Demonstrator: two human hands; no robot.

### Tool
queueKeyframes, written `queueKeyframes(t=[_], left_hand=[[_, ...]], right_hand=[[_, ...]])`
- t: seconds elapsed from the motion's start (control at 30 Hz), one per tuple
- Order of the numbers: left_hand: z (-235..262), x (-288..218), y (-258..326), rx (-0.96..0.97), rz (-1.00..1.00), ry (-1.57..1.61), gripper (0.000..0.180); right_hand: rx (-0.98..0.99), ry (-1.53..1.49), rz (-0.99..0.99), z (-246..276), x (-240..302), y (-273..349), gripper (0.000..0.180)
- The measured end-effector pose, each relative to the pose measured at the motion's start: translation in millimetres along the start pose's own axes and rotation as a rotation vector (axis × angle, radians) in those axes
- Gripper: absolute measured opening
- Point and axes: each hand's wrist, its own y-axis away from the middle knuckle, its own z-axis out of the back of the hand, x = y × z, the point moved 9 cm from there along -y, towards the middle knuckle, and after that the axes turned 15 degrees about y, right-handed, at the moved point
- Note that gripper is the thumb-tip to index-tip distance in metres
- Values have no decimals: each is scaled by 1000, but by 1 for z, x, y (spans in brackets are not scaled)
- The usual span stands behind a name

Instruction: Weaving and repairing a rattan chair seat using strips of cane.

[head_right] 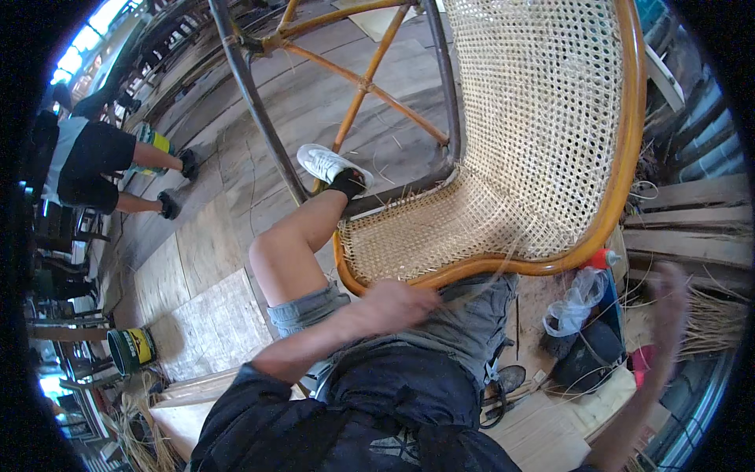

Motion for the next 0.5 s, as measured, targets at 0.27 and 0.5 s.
queueKeyframes(t=[0.27,0.5], left_hand=[[25,-67,-14,-100,-338,158,19],[11,-68,37,-183,-357,254,13]], right_hand=[[466,-554,401,-42,262,40,13],[242,-369,515,5,245,19,14]])
